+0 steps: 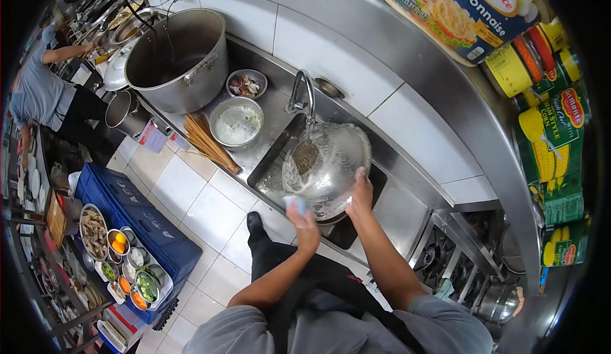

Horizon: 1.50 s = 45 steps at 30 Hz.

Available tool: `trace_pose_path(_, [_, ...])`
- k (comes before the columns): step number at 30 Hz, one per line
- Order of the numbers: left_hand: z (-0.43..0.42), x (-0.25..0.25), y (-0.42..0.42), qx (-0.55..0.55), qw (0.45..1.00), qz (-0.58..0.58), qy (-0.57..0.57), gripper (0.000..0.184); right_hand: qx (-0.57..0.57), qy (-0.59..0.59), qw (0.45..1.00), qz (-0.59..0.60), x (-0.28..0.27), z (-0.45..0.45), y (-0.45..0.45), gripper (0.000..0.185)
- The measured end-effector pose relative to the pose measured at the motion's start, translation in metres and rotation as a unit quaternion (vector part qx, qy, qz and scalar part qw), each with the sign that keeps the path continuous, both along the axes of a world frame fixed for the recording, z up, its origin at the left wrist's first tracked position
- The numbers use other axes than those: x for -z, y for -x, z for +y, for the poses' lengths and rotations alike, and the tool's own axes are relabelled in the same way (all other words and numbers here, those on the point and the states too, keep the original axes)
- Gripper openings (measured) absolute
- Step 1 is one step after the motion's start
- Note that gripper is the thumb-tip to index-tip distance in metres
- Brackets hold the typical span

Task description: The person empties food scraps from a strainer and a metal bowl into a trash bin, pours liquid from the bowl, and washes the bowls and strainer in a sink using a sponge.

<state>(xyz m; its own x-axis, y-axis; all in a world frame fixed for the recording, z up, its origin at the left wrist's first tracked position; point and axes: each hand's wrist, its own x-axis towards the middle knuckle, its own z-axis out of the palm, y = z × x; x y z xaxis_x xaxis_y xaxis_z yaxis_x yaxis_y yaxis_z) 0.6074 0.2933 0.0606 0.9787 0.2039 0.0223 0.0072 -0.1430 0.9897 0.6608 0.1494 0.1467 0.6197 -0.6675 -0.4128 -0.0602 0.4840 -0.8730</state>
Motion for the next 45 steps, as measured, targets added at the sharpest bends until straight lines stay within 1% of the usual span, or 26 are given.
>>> trace_pose_path(1, [0.000,0.018,-0.008,-0.002,1.000,-0.001,0.000,0.046,-0.016,-0.009,1.000,-0.023,-0.009,-0.001,0.010,0.055])
trace_pose_path(2, [0.000,0.035,-0.023,-0.021,0.977,0.092,0.193,0.049,-0.031,-0.018,0.998,-0.045,-0.013,-0.004,0.021,0.059])
trace_pose_path(3, [0.002,0.049,-0.039,-0.039,0.908,0.181,0.377,0.052,-0.063,-0.035,0.997,-0.040,-0.006,-0.016,0.034,0.066])
trace_pose_path(5, [0.011,0.065,-0.090,0.084,0.725,0.265,0.631,0.052,-0.071,0.031,0.997,-0.016,-0.002,-0.040,0.058,0.058])
trace_pose_path(7, [0.020,0.040,-0.146,0.112,0.742,0.411,0.518,0.048,-0.080,0.100,0.992,0.006,-0.017,-0.056,0.078,0.053])
trace_pose_path(9, [0.006,0.050,-0.191,0.183,0.813,0.346,0.431,0.045,-0.364,0.373,0.844,0.128,-0.068,-0.056,0.091,0.053])
trace_pose_path(11, [-0.032,0.087,-0.222,0.174,0.908,0.219,0.313,0.040,-0.383,0.408,0.819,0.132,-0.076,-0.052,0.084,0.055])
trace_pose_path(13, [-0.043,-0.017,-0.209,0.149,0.968,0.082,0.182,0.033,-0.393,0.440,0.796,0.136,-0.070,-0.055,0.074,0.060])
trace_pose_path(16, [-0.072,-0.073,-0.156,0.228,0.964,-0.129,-0.051,0.024,-0.313,0.499,0.799,0.121,-0.026,-0.066,0.064,0.059])
trace_pose_path(17, [-0.082,-0.066,-0.122,0.194,0.947,-0.240,-0.091,0.025,-0.267,0.463,0.836,0.120,-0.017,-0.064,0.063,0.058])
trace_pose_path(19, [-0.063,-0.112,-0.071,0.254,0.914,-0.290,-0.123,0.029,-0.147,0.341,0.928,0.036,0.017,-0.068,0.060,0.051])
trace_pose_path(20, [-0.058,-0.102,-0.070,0.254,0.914,-0.293,-0.123,0.029,-0.146,0.342,0.927,0.034,0.018,-0.073,0.058,0.051])
trace_pose_path(22, [-0.041,-0.054,-0.076,0.211,0.953,-0.217,-0.029,0.035,0.006,0.120,0.989,0.081,0.021,-0.082,0.065,0.046])
trace_pose_path(24, [-0.034,-0.007,-0.114,0.100,0.991,-0.088,0.012,0.034,0.013,0.092,0.996,0.009,-0.012,-0.064,0.064,0.046])
trace_pose_path(27, [-0.050,-0.021,-0.141,0.130,0.989,-0.057,0.034,0.025,-0.075,0.143,0.986,0.051,-0.001,-0.074,0.056,0.043])
trace_pose_path(28, [-0.055,-0.039,-0.127,0.143,0.972,-0.174,-0.069,0.019,-0.076,0.143,0.985,0.052,0.007,-0.075,0.057,0.043])
trace_pose_path(30, [-0.048,-0.057,-0.090,0.158,0.953,-0.244,-0.085,0.021,0.008,0.034,0.999,-0.016,-0.006,-0.058,0.047,0.041])
trace_pose_path(33, [-0.013,0.005,-0.079,0.174,0.928,-0.251,-0.213,0.020,-0.009,0.042,0.999,-0.020,-0.025,-0.053,0.057,0.040])
trace_pose_path(34, [-0.005,0.027,-0.091,0.132,0.984,-0.089,-0.075,0.026,-0.006,0.041,0.999,-0.019,-0.020,-0.063,0.068,0.040])
trace_pose_path(35, [0.003,0.028,-0.112,0.142,0.985,0.083,0.061,0.035,-0.115,0.109,0.986,0.050,-0.010,-0.081,0.081,0.040])
trace_pose_path(37, [-0.005,0.066,-0.165,0.175,0.955,0.163,0.176,0.042,-0.268,0.329,0.897,0.124,-0.036,-0.070,0.080,0.046])
trace_pose_path(39, [-0.020,0.016,-0.202,0.261,0.948,0.144,0.109,0.040,-0.321,0.361,0.866,0.131,-0.040,-0.063,0.068,0.052])
trace_pose_path(41, [-0.047,-0.012,-0.211,0.311,0.946,-0.084,-0.026,0.035,-0.352,0.422,0.823,0.142,-0.040,-0.058,0.057,0.059])
trace_pose_path(42, [-0.064,-0.045,-0.190,0.271,0.961,-0.050,0.028,0.030,-0.353,0.425,0.822,0.140,-0.031,-0.059,0.045,0.059])
trace_pose_path(44, [-0.085,-0.067,-0.147,0.221,0.931,-0.261,-0.127,0.022,-0.259,0.382,0.873,0.159,-0.011,-0.057,0.030,0.058])
trace_pose_path(45, [-0.086,-0.082,-0.117,0.232,0.929,-0.260,-0.129,0.023,-0.251,0.383,0.874,0.160,-0.011,-0.049,0.026,0.058])
